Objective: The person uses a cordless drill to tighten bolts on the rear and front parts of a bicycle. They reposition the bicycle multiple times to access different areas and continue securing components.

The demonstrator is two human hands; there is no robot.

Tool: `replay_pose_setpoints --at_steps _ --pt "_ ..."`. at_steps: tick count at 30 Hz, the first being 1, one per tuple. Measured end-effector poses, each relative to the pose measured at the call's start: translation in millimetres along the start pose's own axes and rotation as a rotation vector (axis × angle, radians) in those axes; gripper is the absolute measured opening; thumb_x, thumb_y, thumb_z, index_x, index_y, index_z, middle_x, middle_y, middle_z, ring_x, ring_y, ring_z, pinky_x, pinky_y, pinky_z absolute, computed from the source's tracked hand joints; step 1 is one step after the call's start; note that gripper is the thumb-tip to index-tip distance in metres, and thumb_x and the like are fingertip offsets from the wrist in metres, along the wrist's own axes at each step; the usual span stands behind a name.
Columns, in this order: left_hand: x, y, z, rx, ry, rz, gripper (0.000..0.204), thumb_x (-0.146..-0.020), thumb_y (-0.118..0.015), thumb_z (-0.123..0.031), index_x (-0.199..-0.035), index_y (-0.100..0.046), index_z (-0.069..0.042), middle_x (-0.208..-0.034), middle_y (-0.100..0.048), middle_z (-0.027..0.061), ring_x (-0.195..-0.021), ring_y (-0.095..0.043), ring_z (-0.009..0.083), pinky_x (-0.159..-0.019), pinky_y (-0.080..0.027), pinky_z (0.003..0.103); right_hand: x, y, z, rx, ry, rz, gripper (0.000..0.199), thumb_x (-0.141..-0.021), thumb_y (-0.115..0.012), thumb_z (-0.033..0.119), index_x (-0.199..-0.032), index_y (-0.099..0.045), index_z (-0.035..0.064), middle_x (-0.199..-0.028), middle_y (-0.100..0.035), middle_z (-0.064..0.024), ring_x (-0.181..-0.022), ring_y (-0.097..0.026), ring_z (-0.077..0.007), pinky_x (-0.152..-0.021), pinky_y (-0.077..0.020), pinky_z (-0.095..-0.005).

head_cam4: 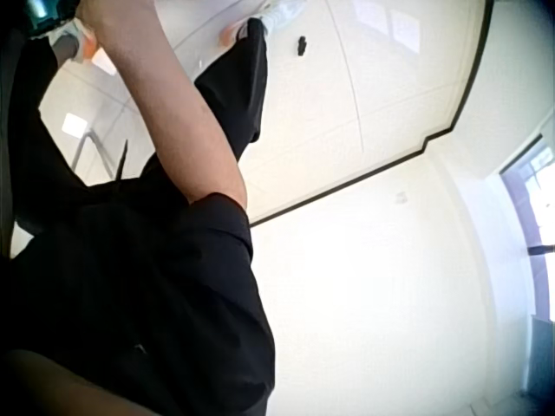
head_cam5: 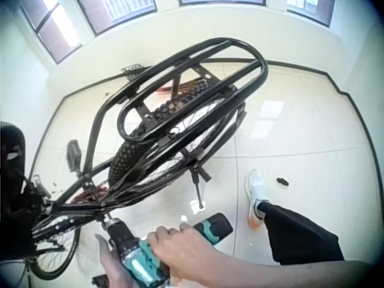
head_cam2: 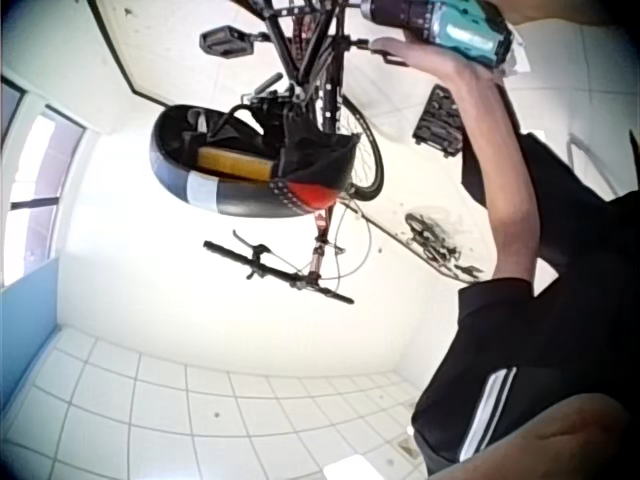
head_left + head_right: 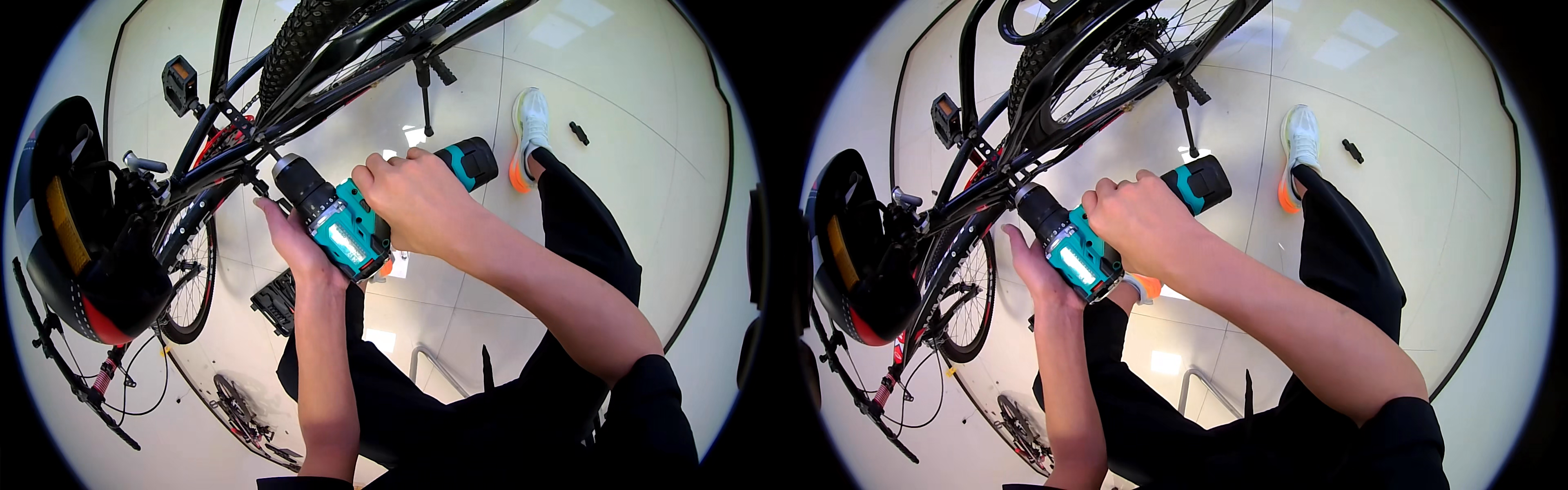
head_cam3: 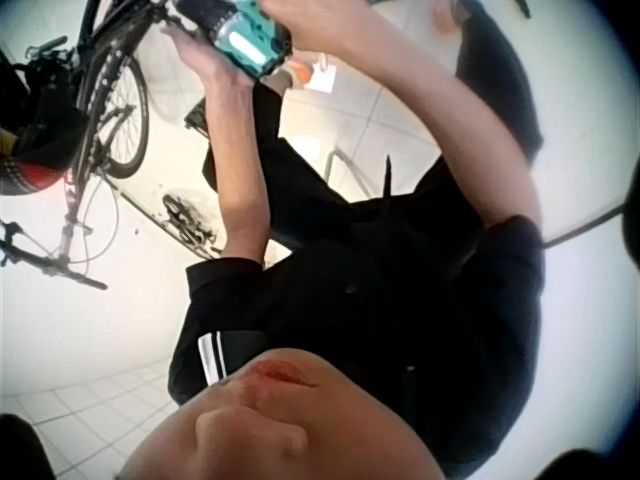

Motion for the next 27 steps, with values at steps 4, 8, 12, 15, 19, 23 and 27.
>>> replay_pose_setpoints --at_steps 4,8,12,15,19,23,27 --pt "2.7 0.2 -2.3 -0.014 -0.01 -0.028 0.081 -0.092 -0.022 -0.068 -0.113 -0.052 0.004 -0.101 -0.061 0.0151 -0.092 -0.062 0.0264 -0.082 -0.052 0.039 0.1 -0.3 2.0 -0.008 -0.002 -0.011 0.039 -0.053 -0.072 0.003 -0.088 -0.053 0.0027 -0.08 -0.06 -0.0103 -0.07 -0.066 -0.0257 -0.067 -0.0496 -0.0337" --pt "3.9 -2.4 -3.8 -0.019 -0.017 -0.034 0.08 -0.092 -0.021 -0.069 -0.108 -0.053 0.003 -0.095 -0.062 0.0135 -0.087 -0.063 0.0246 -0.077 -0.053 0.038 0.4 -2.3 2.8 0.039 0.021 -0.072 0.034 -0.056 -0.072 0.005 -0.087 -0.058 0.004 -0.075 -0.06 -0.0076 -0.063 -0.065 -0.0219 -0.061 -0.0462 -0.0313" --pt "0.2 0.7 -2.8 -0.023 -0.01 -0.017 0.08 -0.092 -0.021 -0.069 -0.107 -0.054 0.003 -0.095 -0.062 0.0142 -0.087 -0.063 0.0247 -0.078 -0.053 0.038 0.5 -1.7 3.2 0.039 0.02 -0.079 0.034 -0.056 -0.072 0.005 -0.087 -0.058 0.0039 -0.075 -0.06 -0.0076 -0.064 -0.065 -0.0223 -0.061 -0.0466 -0.0318" --pt "0.2 -2.0 -2.7 -0.011 -0.014 -0.023 0.08 -0.092 -0.022 -0.069 -0.107 -0.054 0.003 -0.095 -0.062 0.0139 -0.086 -0.063 0.0246 -0.078 -0.053 0.038 0.3 -3.2 1.3 0.03 0.016 -0.068 0.036 -0.056 -0.072 0.005 -0.088 -0.058 0.0038 -0.076 -0.06 -0.0077 -0.065 -0.065 -0.0225 -0.062 -0.0467 -0.0321" --pt "-1.7 0.0 -2.3 -0.005 -0.005 -0.013 0.079 -0.093 -0.022 -0.068 -0.105 -0.055 0.002 -0.093 -0.062 0.0126 -0.085 -0.063 0.024 -0.077 -0.053 0.037 -1.5 -3.8 2.0 -0.026 -0.008 -0.008 0.041 -0.053 -0.072 0.003 -0.089 -0.054 0.002 -0.08 -0.059 -0.0109 -0.07 -0.066 -0.0259 -0.069 -0.0508 -0.0344" --pt "-1.2 0.6 -2.5 -0.011 -0.017 -0.003 0.076 -0.093 -0.022 -0.067 -0.103 -0.055 0.001 -0.091 -0.062 0.0113 -0.083 -0.062 0.0229 -0.076 -0.053 0.036 -0.7 -5.7 2.2 -0.027 -0.009 -0.011 0.041 -0.053 -0.072 0.004 -0.089 -0.054 0.0018 -0.081 -0.06 -0.0113 -0.071 -0.066 -0.026 -0.069 -0.0504 -0.0343" --pt "-2.0 0.7 -3.3 -0.002 -0.022 -0.015 0.074 -0.094 -0.023 -0.066 -0.1 -0.056 0.0 -0.089 -0.062 0.0104 -0.081 -0.062 0.0219 -0.074 -0.053 0.035 -1.8 -9.3 1.9 -0.021 -0.018 0.001 0.041 -0.053 -0.072 0.004 -0.09 -0.054 0.0018 -0.082 -0.06 -0.0115 -0.072 -0.066 -0.0259 -0.071 -0.0497 -0.0342"
Point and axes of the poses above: each hand's wrist, its own x-axis away from the middle knuckle, its own y-axis out of the back of the hand, z = x × y, the point moved 5 cm from there along -x, towards the middle knuckle
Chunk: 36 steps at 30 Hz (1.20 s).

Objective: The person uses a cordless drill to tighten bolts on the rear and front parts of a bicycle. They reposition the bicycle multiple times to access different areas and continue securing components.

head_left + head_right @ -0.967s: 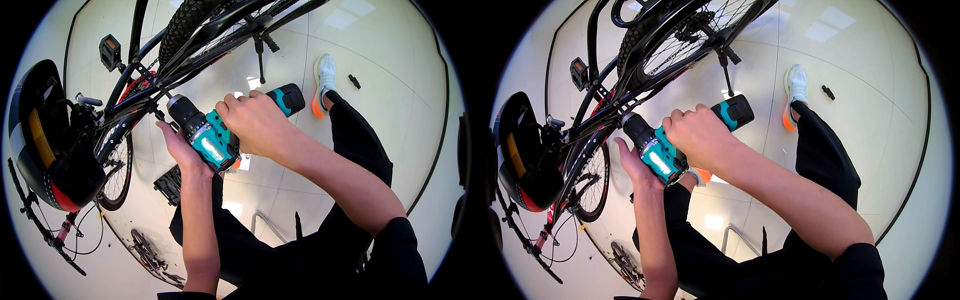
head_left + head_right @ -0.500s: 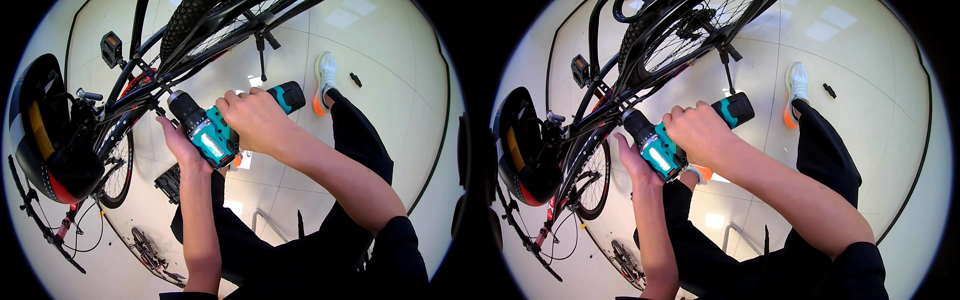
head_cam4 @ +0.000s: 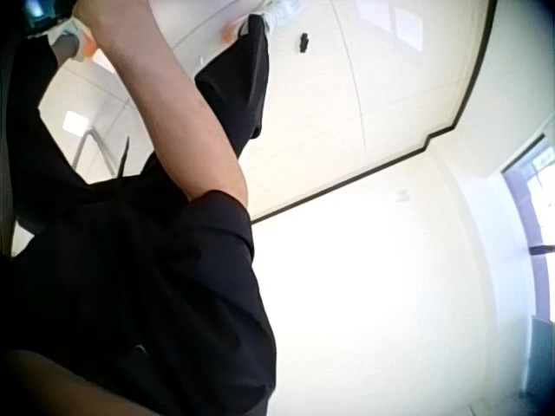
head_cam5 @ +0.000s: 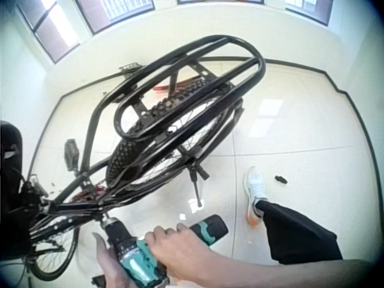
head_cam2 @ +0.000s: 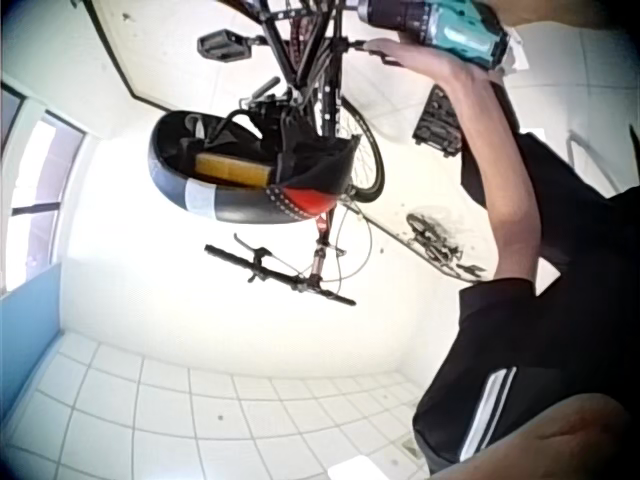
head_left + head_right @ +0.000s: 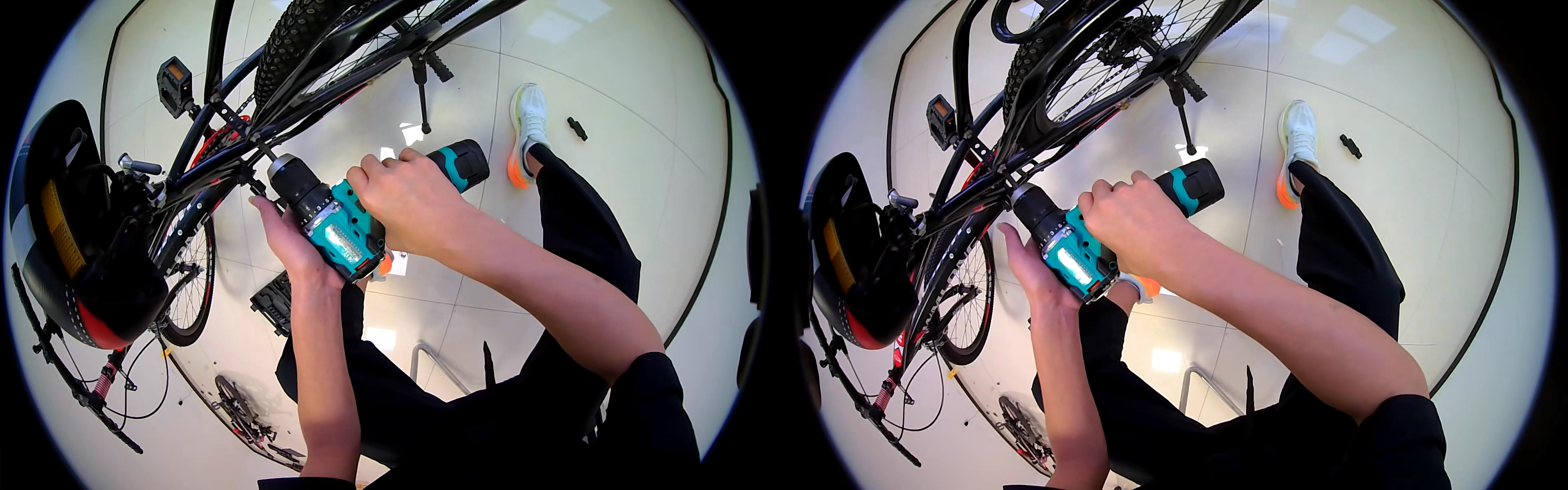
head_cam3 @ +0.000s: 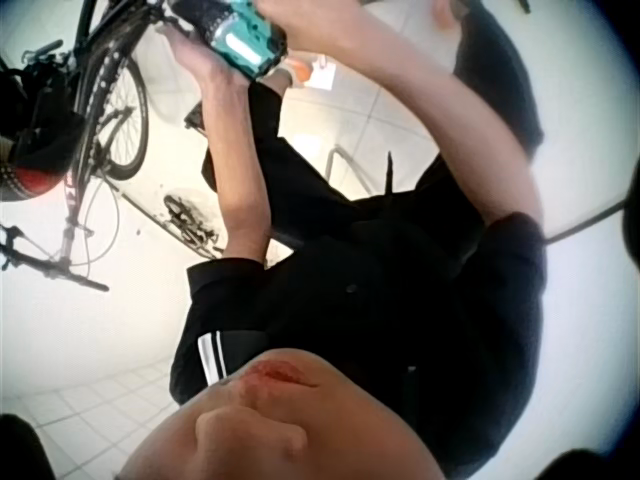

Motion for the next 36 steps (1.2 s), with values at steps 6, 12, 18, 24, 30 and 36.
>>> replay_pose_setpoints --at_steps 6,12,18,24,30,36 --pt "3.5 1.1 -3.8 -0.056 -0.009 0.0 0.072 -0.094 -0.023 -0.066 -0.098 -0.055 -0.001 -0.086 -0.061 0.0093 -0.078 -0.062 0.0205 -0.072 -0.053 0.034 0.4 0.8 2.3 -0.016 0.002 -0.004 0.043 -0.052 -0.072 0.002 -0.091 -0.053 0.0018 -0.081 -0.059 -0.0113 -0.072 -0.065 -0.0259 -0.072 -0.0492 -0.0339" --pt "-3.7 6.3 0.9 -0.042 -0.013 0.031 0.075 -0.093 -0.027 -0.066 -0.103 -0.055 0.002 -0.094 -0.063 0.0145 -0.085 -0.063 0.0254 -0.078 -0.052 0.038 1.2 -2.5 0.5 -0.03 -0.001 -0.012 0.043 -0.051 -0.072 0.001 -0.089 -0.053 0.0019 -0.081 -0.058 -0.0114 -0.071 -0.065 -0.027 -0.07 -0.0494 -0.0338" --pt "-3.2 8.1 -0.7 -0.063 -0.023 0.0 0.075 -0.093 -0.027 -0.066 -0.103 -0.055 0.002 -0.093 -0.063 0.0144 -0.084 -0.063 0.0251 -0.077 -0.052 0.038 -0.5 -3.6 1.5 -0.035 -0.005 0.005 0.042 -0.052 -0.072 0.001 -0.089 -0.052 0.0018 -0.081 -0.058 -0.0116 -0.07 -0.065 -0.0275 -0.068 -0.0502 -0.034" --pt "-3.2 7.4 -1.0 -0.053 -0.025 0.015 0.074 -0.093 -0.027 -0.066 -0.103 -0.056 0.002 -0.093 -0.063 0.014 -0.084 -0.063 0.0246 -0.077 -0.052 0.037 -0.8 -2.1 2.7 -0.02 -0.006 0.021 0.043 -0.052 -0.072 0.002 -0.09 -0.052 0.0014 -0.082 -0.058 -0.0123 -0.07 -0.065 -0.0283 -0.067 -0.0506 -0.0348" --pt "-2.5 7.2 -0.7 -0.047 -0.026 0.009 0.074 -0.093 -0.027 -0.065 -0.103 -0.055 0.002 -0.093 -0.063 0.0138 -0.084 -0.063 0.0247 -0.077 -0.052 0.037 -1.2 -3.1 3.1 -0.01 -0.014 0.022 0.042 -0.053 -0.072 0.001 -0.089 -0.052 0.0012 -0.082 -0.058 -0.0125 -0.07 -0.065 -0.0283 -0.067 -0.0508 -0.0343" --pt "0.8 5.0 2.2 -0.026 -0.024 0.015 0.072 -0.094 -0.028 -0.063 -0.105 -0.055 0.003 -0.093 -0.063 0.0138 -0.084 -0.064 0.0237 -0.075 -0.053 0.036 1.6 -2.5 3.2 0.05 0.005 -0.041 0.04 -0.052 -0.072 0.004 -0.089 -0.055 0.0013 -0.08 -0.058 -0.011 -0.068 -0.065 -0.0243 -0.062 -0.0485 -0.0311"
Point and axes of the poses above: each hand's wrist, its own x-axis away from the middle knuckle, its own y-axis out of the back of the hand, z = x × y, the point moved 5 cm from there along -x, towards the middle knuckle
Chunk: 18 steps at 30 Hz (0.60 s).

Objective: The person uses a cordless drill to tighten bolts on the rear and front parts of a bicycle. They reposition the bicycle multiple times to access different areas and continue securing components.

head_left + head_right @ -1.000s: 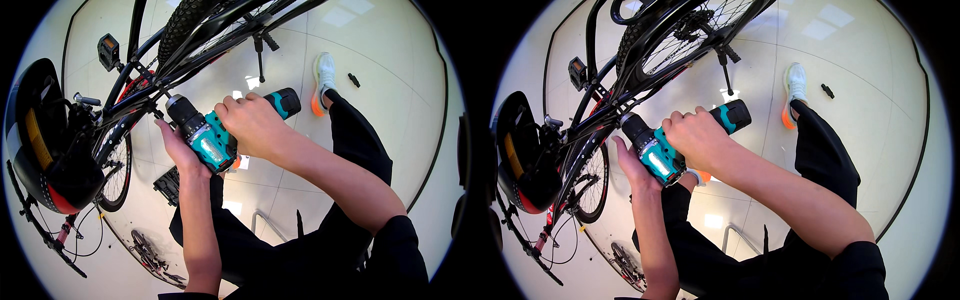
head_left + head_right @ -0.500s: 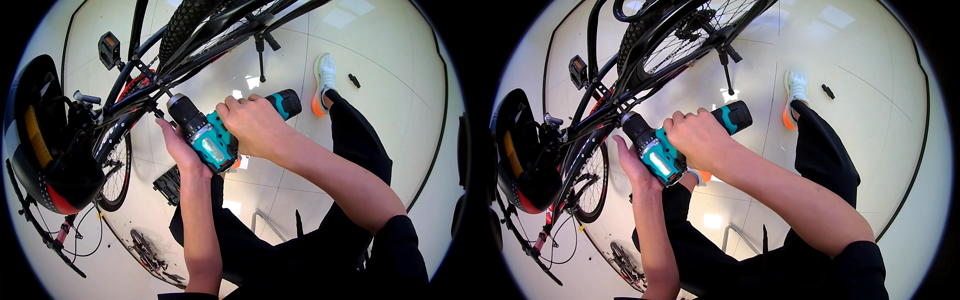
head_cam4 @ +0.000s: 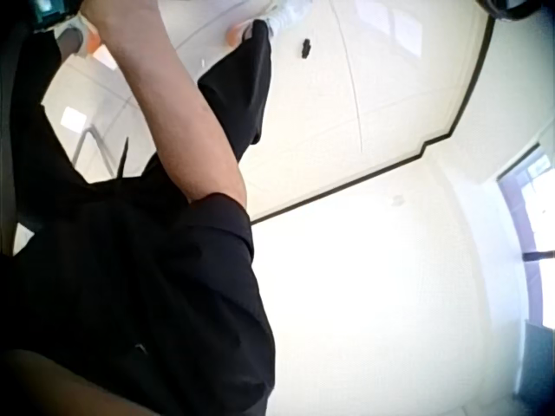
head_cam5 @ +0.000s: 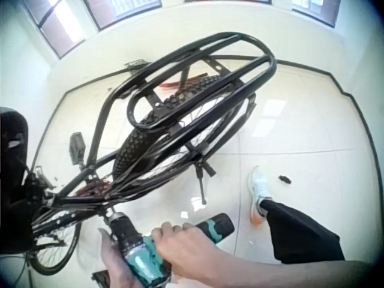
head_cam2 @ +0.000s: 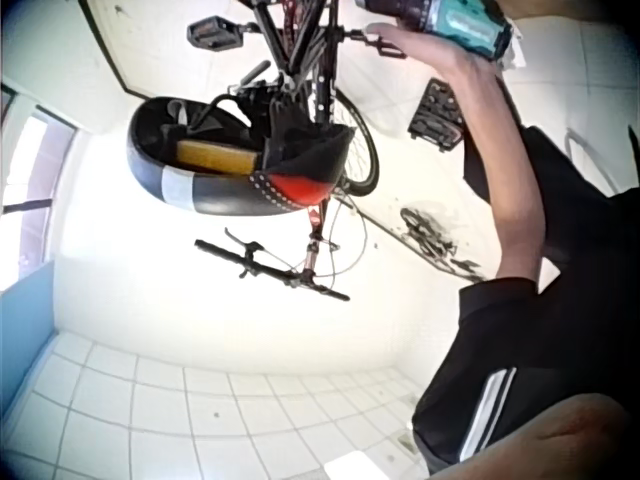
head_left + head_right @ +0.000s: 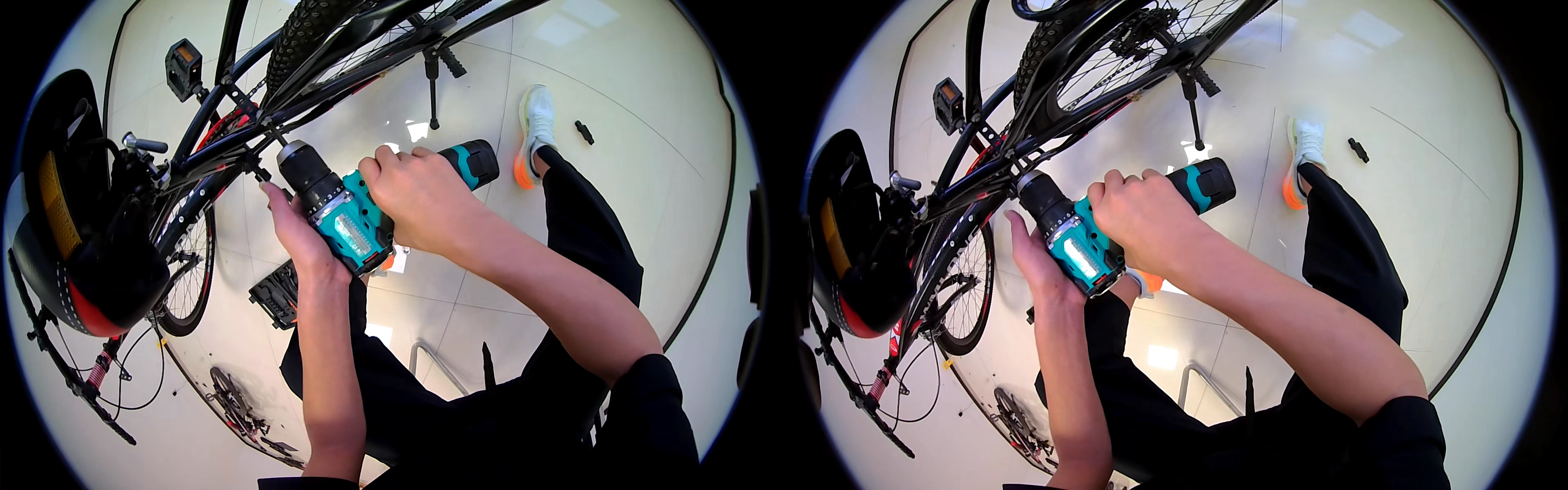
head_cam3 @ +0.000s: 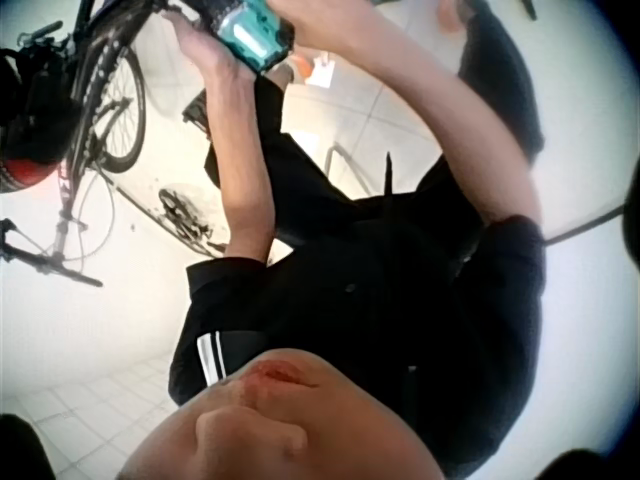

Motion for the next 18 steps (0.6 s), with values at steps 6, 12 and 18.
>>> replay_pose_setpoints --at_steps 6,12,18 --pt "8.9 -5.5 9.1 0.043 0.047 0.047 0.07 -0.094 -0.03 -0.062 -0.103 -0.054 0.003 -0.088 -0.064 0.013 -0.075 -0.064 0.0226 -0.068 -0.054 0.034 9.3 6.6 1.1 0.028 -0.004 0.029 0.04 -0.052 -0.072 0.004 -0.088 -0.055 0.0016 -0.079 -0.059 -0.0109 -0.068 -0.065 -0.024 -0.062 -0.048 -0.0306" --pt "34.5 -2.4 30.3 -0.019 0.262 0.163 0.079 -0.09 -0.02 -0.071 -0.093 -0.058 -0.002 -0.084 -0.066 0.0134 -0.071 -0.066 0.0227 -0.068 -0.056 0.036 38.8 8.8 5.1 -0.119 -0.086 0.114 0.038 -0.055 -0.068 0.005 -0.091 -0.056 0.0005 -0.083 -0.062 -0.0188 -0.075 -0.063 -0.0375 -0.066 -0.0512 -0.0434" --pt "34.7 35.9 73.2 -0.021 0.369 0.156 0.087 -0.089 -0.026 -0.071 -0.117 -0.047 0.009 -0.098 -0.063 0.0181 -0.075 -0.066 0.0254 -0.069 -0.054 0.037 80.3 -2.9 15.5 -0.173 -0.333 0.257 0.032 -0.06 -0.065 0.014 -0.087 -0.062 -0.0023 -0.076 -0.064 -0.0248 -0.081 -0.062 -0.0424 -0.073 -0.0511 -0.045"
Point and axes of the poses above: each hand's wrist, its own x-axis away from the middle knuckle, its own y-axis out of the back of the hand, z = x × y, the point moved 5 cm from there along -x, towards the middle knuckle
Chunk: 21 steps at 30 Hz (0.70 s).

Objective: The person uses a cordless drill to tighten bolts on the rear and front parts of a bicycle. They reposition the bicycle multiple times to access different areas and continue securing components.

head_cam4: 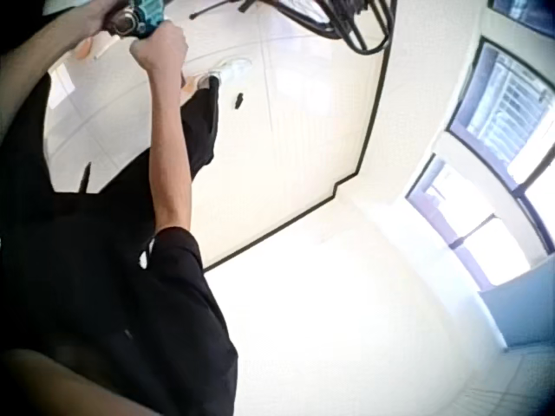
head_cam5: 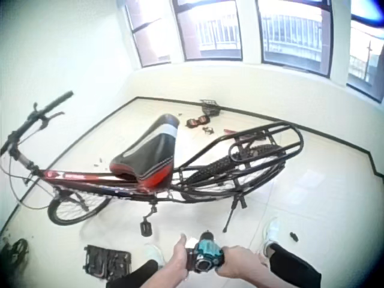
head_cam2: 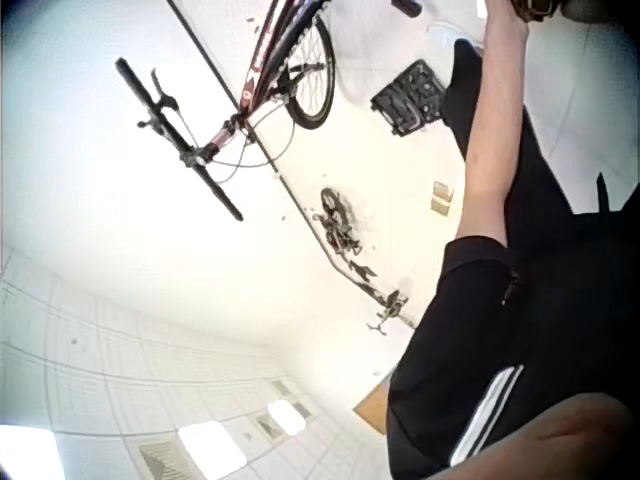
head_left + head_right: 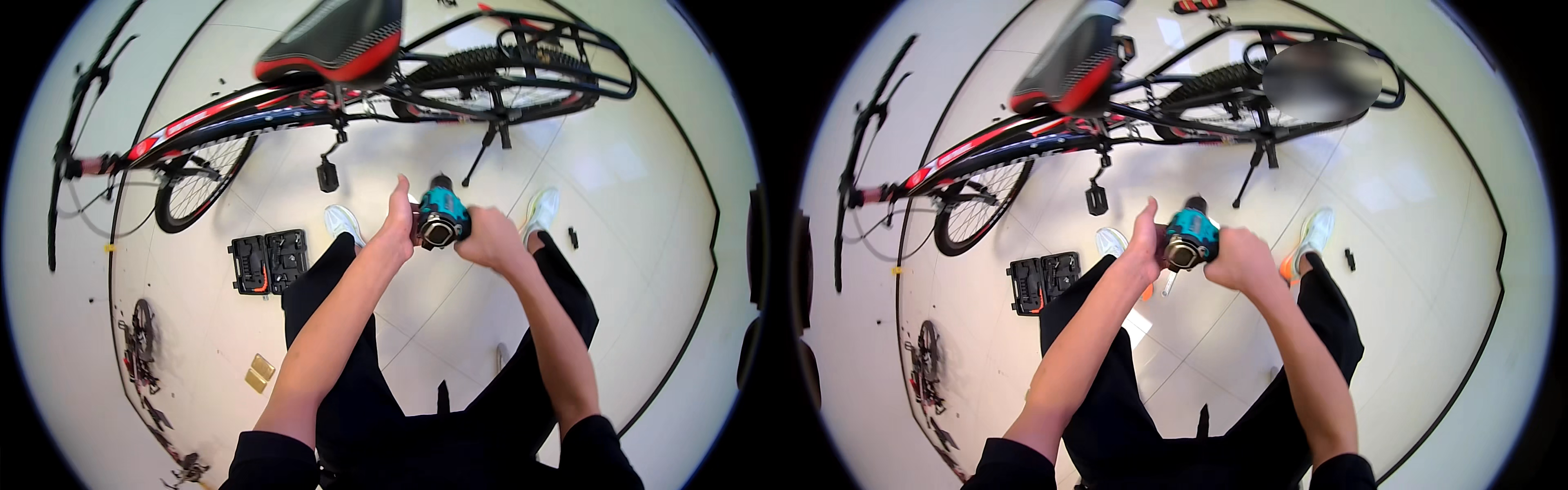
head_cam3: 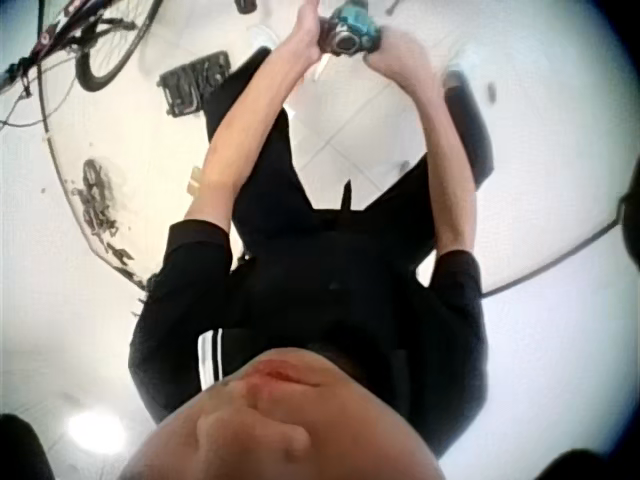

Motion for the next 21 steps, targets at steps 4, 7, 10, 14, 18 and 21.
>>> replay_pose_setpoints --at_steps 4,7,10,14,18,21 --pt "20.8 -7.4 7.7 -0.139 -0.022 0.226 0.099 -0.086 -0.036 -0.07 -0.138 -0.023 0.013 -0.112 -0.056 0.028 -0.081 -0.066 0.033 -0.071 -0.055 0.04 70.0 -11.8 -15.1 -0.361 -0.116 -0.192 0.03 -0.062 -0.066 0.016 -0.081 -0.062 -0.006 -0.075 -0.066 -0.0227 -0.069 -0.066 -0.0343 -0.064 -0.0521 -0.04" --pt "29.4 15.1 32.5 0.018 -0.064 0.204 0.092 -0.085 -0.048 -0.062 -0.135 -0.025 0.01 -0.115 -0.054 0.0297 -0.094 -0.063 0.0395 -0.079 -0.054 0.045 118.7 -23.3 -31.7 -0.672 -0.163 -0.057 0.028 -0.064 -0.064 0.008 -0.086 -0.06 -0.0083 -0.07 -0.066 -0.0145 -0.062 -0.066 -0.0212 -0.059 -0.0519 -0.0336" --pt "63.2 36.7 47.9 0.243 -0.178 0.173 0.072 -0.083 -0.057 -0.045 -0.128 -0.033 0.006 -0.116 -0.054 0.0269 -0.096 -0.063 0.0364 -0.077 -0.054 0.044 189.7 10.2 -12.5 -0.989 -0.193 -0.082 0.021 -0.07 -0.061 0.001 -0.09 -0.056 -0.0043 -0.07 -0.062 -0.0112 -0.058 -0.064 -0.0192 -0.055 -0.0518 -0.0321" --pt "104.1 78.0 52.7 0.313 -0.354 0.323 0.047 -0.087 -0.053 -0.035 -0.114 -0.044 0.003 -0.111 -0.058 0.0243 -0.097 -0.063 0.0372 -0.08 -0.054 0.045 274.9 40.7 2.2 -1.18 -0.115 -0.071 0.02 -0.075 -0.062 0.0 -0.093 -0.055 -0.0021 -0.072 -0.061 -0.0113 -0.055 -0.062 -0.0193 -0.054 -0.0521 -0.0315" --pt "146.2 98.0 72.9 0.359 -0.423 0.446 0.04 -0.091 -0.049 -0.03 -0.111 -0.048 0.004 -0.108 -0.06 0.0239 -0.099 -0.062 0.0374 -0.086 -0.052 0.046 356.7 38.5 -17.2 -1.44 -0.092 0.021 0.034 -0.071 -0.058 0.007 -0.103 -0.056 -0.0063 -0.08 -0.061 -0.0139 -0.062 -0.059 -0.0198 -0.066 -0.0526 -0.036" --pt "179.4 124.7 102.8 0.32 -0.48 0.313 0.035 -0.093 -0.045 -0.027 -0.106 -0.05 0.005 -0.102 -0.062 0.0239 -0.096 -0.064 0.038 -0.085 -0.053 0.047 404.1 6.8 -20.5 -1.667 -0.092 0.09 0.045 -0.068 -0.056 0.008 -0.108 -0.054 -0.0106 -0.083 -0.058 -0.0171 -0.06 -0.053 -0.0191 -0.068 -0.0495 -0.0363"
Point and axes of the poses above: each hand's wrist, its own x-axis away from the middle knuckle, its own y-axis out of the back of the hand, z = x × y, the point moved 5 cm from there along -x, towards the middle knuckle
